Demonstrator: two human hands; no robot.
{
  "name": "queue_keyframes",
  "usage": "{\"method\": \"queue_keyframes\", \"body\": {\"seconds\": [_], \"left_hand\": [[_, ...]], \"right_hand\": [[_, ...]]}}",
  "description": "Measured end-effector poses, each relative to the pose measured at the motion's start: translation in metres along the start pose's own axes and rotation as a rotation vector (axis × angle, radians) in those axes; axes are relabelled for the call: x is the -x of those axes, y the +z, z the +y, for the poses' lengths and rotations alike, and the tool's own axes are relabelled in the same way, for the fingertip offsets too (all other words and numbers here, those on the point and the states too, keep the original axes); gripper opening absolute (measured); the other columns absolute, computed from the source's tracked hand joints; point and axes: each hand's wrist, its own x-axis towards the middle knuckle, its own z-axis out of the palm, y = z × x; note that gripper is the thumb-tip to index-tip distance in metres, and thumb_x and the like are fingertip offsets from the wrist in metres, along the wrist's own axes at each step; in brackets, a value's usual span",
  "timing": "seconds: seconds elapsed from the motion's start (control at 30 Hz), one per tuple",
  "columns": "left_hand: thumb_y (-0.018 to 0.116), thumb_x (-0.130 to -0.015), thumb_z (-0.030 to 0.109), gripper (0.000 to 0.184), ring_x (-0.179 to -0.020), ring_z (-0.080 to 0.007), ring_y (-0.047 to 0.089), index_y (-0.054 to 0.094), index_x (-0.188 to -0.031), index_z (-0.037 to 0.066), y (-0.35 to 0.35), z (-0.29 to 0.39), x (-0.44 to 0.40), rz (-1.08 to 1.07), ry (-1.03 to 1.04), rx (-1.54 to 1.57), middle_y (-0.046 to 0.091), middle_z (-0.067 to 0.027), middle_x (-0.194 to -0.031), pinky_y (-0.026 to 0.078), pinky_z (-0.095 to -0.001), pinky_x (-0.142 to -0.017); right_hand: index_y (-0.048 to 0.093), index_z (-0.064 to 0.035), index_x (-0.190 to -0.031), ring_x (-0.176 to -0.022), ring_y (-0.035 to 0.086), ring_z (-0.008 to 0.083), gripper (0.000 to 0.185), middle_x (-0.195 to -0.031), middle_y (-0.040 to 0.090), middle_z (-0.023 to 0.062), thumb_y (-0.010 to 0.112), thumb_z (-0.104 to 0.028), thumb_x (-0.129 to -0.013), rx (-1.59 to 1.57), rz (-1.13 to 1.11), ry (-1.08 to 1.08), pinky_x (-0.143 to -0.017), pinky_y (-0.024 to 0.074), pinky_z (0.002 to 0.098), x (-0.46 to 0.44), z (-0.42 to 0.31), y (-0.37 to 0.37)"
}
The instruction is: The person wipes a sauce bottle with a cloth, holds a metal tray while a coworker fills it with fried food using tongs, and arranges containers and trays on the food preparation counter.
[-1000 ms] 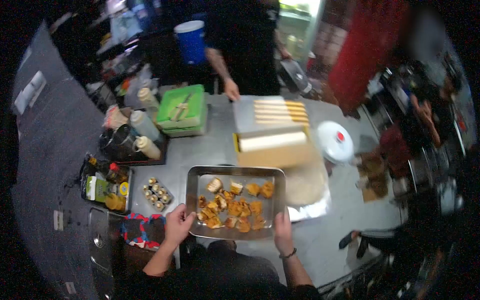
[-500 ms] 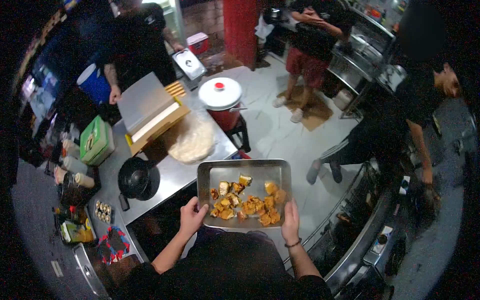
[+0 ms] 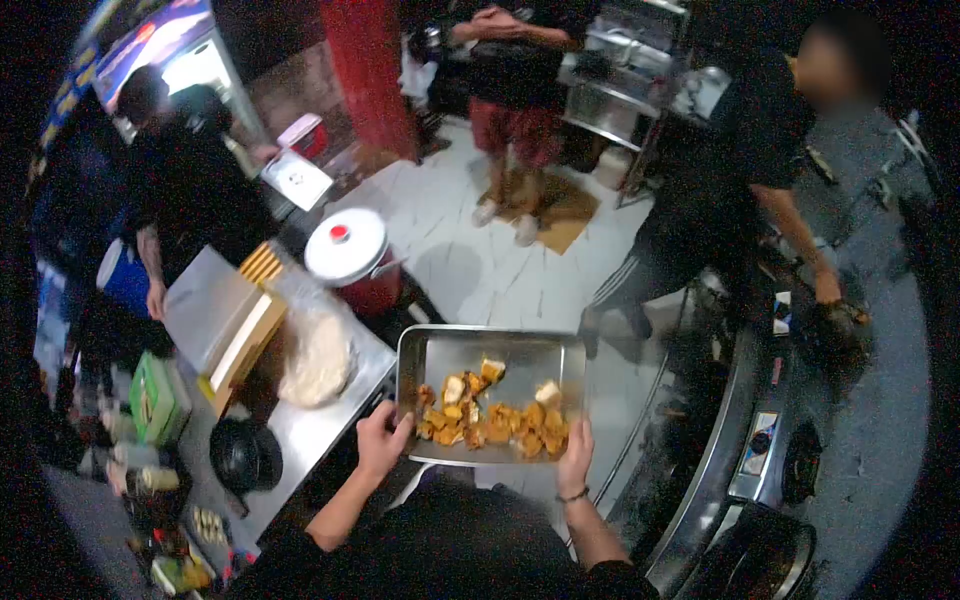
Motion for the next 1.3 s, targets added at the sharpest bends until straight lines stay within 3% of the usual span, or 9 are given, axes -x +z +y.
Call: {"method": "queue_keyframes", "body": {"seconds": [0.23,0.33,0.37,0.53,0.67,0.77,1.2,1.27,1.3], "left_hand": [[0.062,-0.077,0.013,0.023,-0.043,-0.0117,0.040,0.045,-0.070,-0.001,0.042,0.010,-0.100,-0.160,0.110,0.079,0.044,-0.0122,-0.052,0.035,-0.0279,-0.043],[0.061,-0.076,0.014,0.018,-0.047,-0.0248,0.052,0.049,-0.073,0.000,0.050,0.022,-0.130,-0.293,0.143,0.094,0.048,-0.0150,-0.053,0.039,-0.0333,-0.046],[0.061,-0.075,0.013,0.019,-0.048,-0.0245,0.051,0.049,-0.073,-0.002,0.066,0.014,-0.140,-0.278,0.203,0.064,0.051,-0.0168,-0.056,0.039,-0.0340,-0.047],[0.061,-0.077,0.017,0.020,-0.053,-0.0169,0.052,0.055,-0.078,-0.002,0.116,0.044,-0.161,-0.508,0.176,0.062,0.055,-0.0152,-0.062,0.041,-0.0329,-0.050],[0.054,-0.087,0.018,0.019,-0.069,-0.0101,0.054,0.057,-0.083,-0.001,0.152,0.078,-0.154,-0.677,0.081,0.328,0.058,-0.0036,-0.075,0.047,-0.0258,-0.060],[0.051,-0.089,0.020,0.020,-0.074,-0.0133,0.059,0.055,-0.086,0.000,0.194,0.077,-0.141,-0.788,-0.054,0.579,0.062,-0.0074,-0.084,0.050,-0.0260,-0.061],[0.059,-0.083,0.022,0.020,-0.067,-0.0178,0.063,0.059,-0.084,0.002,0.302,0.132,-0.073,-0.837,0.135,0.223,0.065,-0.0109,-0.073,0.049,-0.0289,-0.060],[0.062,-0.080,0.029,0.024,-0.066,-0.0251,0.064,0.060,-0.085,0.006,0.310,0.140,-0.067,-0.842,0.205,0.092,0.064,-0.0137,-0.070,0.049,-0.0328,-0.059],[0.062,-0.080,0.029,0.024,-0.066,-0.0251,0.064,0.060,-0.085,0.006,0.312,0.147,-0.065,-0.836,0.209,0.092,0.064,-0.0137,-0.070,0.049,-0.0328,-0.059]], "right_hand": [[0.045,0.0057,-0.116,-0.107,0.044,0.0187,0.045,-0.115,0.048,0.0118,0.033,-0.032,-0.096,-0.049,0.242,-0.004,-0.092,0.0322,0.0301,-0.056,0.005,0.001],[0.049,0.0058,-0.111,-0.099,0.049,0.0173,0.044,-0.106,0.054,0.0109,0.034,-0.033,-0.095,0.036,0.335,-0.114,-0.086,0.0382,0.0290,-0.052,-0.008,0.005],[0.049,0.0081,-0.112,-0.099,0.049,0.0194,0.045,-0.106,0.055,0.0126,0.036,-0.032,-0.095,0.100,0.451,-0.026,-0.087,0.0381,0.0302,-0.056,0.052,-0.017],[0.053,0.0079,-0.103,-0.093,0.049,0.0168,0.037,-0.099,0.057,0.0104,0.040,-0.025,-0.094,-0.036,0.654,-0.075,-0.085,0.0379,0.0295,-0.061,0.017,-0.038],[0.048,0.0048,-0.114,-0.102,0.044,0.0108,0.036,-0.110,0.052,0.0042,0.040,-0.025,-0.095,-0.227,0.678,-0.046,-0.091,0.0324,0.0245,-0.058,0.012,-0.095],[0.046,0.0047,-0.118,-0.107,0.044,0.0132,0.045,-0.116,0.051,0.0049,0.045,-0.032,-0.092,-0.351,0.918,-0.040,-0.093,0.0316,0.0270,-0.059,-0.007,-0.142],[0.033,0.0044,-0.130,-0.120,0.036,0.0218,0.063,-0.132,0.039,0.0122,0.043,-0.043,-0.090,-0.283,1.084,-0.276,-0.100,0.0253,0.0313,-0.071,-0.019,-0.383],[0.032,-0.0068,-0.132,-0.109,0.049,0.0245,0.058,-0.127,0.042,0.0093,0.046,-0.043,-0.089,-0.292,1.246,-0.152,-0.073,0.0515,0.0391,-0.074,0.004,-0.411],[0.032,-0.0068,-0.132,-0.109,0.049,0.0245,0.058,-0.127,0.042,0.0093,0.046,-0.043,-0.089,-0.295,1.241,-0.157,-0.073,0.0515,0.0391,-0.075,0.013,-0.424]]}}
